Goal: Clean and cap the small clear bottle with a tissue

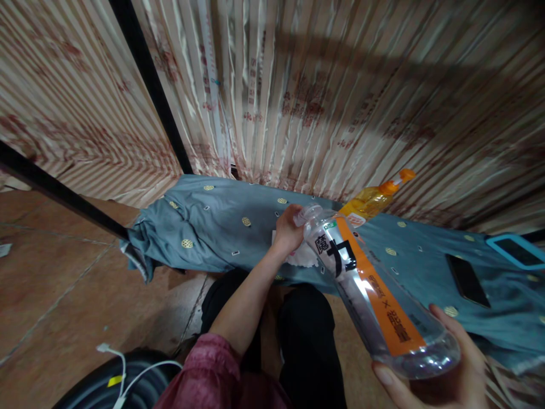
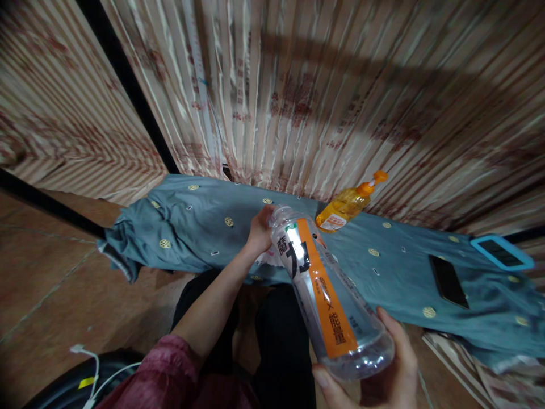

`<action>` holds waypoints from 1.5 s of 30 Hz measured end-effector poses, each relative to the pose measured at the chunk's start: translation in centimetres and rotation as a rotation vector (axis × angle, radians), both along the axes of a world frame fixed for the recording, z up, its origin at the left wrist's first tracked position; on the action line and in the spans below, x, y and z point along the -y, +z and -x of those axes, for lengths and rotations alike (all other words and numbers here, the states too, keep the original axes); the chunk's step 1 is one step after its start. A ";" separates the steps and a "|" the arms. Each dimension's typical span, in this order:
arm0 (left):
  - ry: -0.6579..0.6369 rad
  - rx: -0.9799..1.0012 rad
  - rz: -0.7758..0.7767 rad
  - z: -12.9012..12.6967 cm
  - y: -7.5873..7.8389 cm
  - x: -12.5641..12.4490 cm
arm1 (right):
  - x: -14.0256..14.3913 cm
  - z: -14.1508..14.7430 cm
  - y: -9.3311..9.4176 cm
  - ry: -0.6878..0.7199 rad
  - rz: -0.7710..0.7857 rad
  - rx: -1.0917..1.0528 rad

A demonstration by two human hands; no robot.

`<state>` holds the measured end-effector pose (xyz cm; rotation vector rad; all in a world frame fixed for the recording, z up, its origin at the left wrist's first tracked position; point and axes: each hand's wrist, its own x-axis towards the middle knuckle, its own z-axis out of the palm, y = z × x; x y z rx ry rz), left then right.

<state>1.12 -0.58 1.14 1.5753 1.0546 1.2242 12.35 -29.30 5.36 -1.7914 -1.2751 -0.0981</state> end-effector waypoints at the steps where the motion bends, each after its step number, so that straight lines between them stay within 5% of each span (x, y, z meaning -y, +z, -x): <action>1: 0.000 -0.003 -0.004 0.0 0.0 0.0 | -0.2 0.3 0.2 -0.012 -0.004 -0.002; 6: 0.001 -0.002 0.012 0.0 -0.1 0.0 | -0.7 1.3 0.5 -0.135 -0.014 -0.082; 13: -0.005 0.032 0.009 -0.2 -0.4 -0.1 | 0.6 -0.9 -1.0 -0.021 -0.015 -0.086; 30: -0.003 0.009 0.020 0.0 0.1 0.1 | 0.1 -0.3 -0.4 0.003 -0.015 -0.043; 35: -0.006 -0.007 0.015 0.0 0.2 0.1 | -0.3 0.6 0.1 -0.090 -0.029 -0.022; 45: -0.004 -0.008 0.005 -0.1 0.0 0.0 | 0.7 -1.0 -0.9 -0.012 -0.014 -0.101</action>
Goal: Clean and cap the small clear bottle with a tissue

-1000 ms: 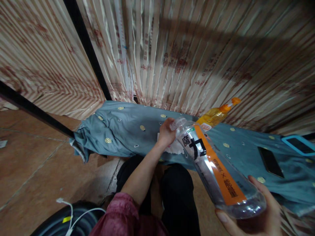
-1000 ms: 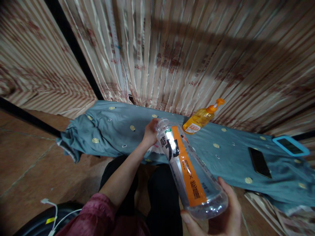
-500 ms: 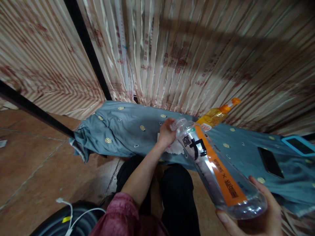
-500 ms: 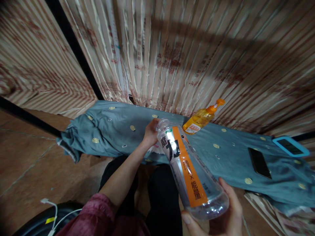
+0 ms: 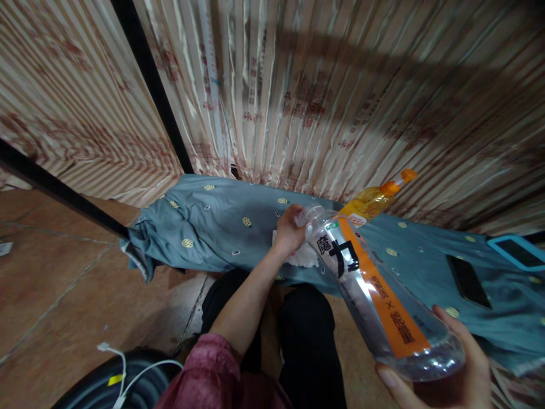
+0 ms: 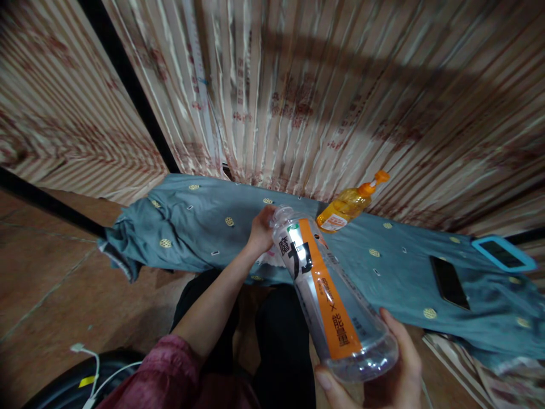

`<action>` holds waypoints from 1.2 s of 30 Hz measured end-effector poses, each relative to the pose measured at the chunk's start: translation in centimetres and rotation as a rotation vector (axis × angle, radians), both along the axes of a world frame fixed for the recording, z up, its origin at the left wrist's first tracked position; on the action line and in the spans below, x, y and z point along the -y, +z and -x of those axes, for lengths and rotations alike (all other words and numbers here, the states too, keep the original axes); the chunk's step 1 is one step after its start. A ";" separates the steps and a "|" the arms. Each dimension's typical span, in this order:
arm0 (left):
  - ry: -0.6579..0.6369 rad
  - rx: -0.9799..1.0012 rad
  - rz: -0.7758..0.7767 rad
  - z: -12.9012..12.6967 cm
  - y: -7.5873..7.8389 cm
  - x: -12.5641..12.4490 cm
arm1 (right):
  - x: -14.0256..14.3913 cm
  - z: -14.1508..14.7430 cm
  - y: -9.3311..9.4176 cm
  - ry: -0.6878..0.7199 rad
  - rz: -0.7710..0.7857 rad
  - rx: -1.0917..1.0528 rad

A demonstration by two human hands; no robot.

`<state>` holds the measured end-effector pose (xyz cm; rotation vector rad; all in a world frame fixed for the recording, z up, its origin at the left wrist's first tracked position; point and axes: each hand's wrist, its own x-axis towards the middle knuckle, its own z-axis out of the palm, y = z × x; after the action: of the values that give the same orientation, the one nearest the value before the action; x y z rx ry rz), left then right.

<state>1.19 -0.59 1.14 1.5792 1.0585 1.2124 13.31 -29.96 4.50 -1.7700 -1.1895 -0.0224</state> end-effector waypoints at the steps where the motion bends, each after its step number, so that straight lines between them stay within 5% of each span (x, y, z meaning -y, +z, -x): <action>1: 0.000 0.003 0.002 0.0 0.0 0.0 | 0.0 0.1 0.0 -0.015 0.001 -0.016; 12: 0.008 -0.027 0.004 0.1 0.1 0.0 | -0.3 0.7 0.2 -0.032 0.002 -0.099; 26: 0.001 -0.063 0.007 0.1 0.2 0.0 | -0.8 0.5 0.9 0.016 -0.009 0.140; 36: -0.001 -0.074 0.012 0.1 0.6 0.1 | -0.9 1.9 1.2 -0.079 0.013 -0.050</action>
<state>1.04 -0.72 1.74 1.6261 1.1097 1.1523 11.40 -29.10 5.66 -1.8177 -1.0855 -0.0173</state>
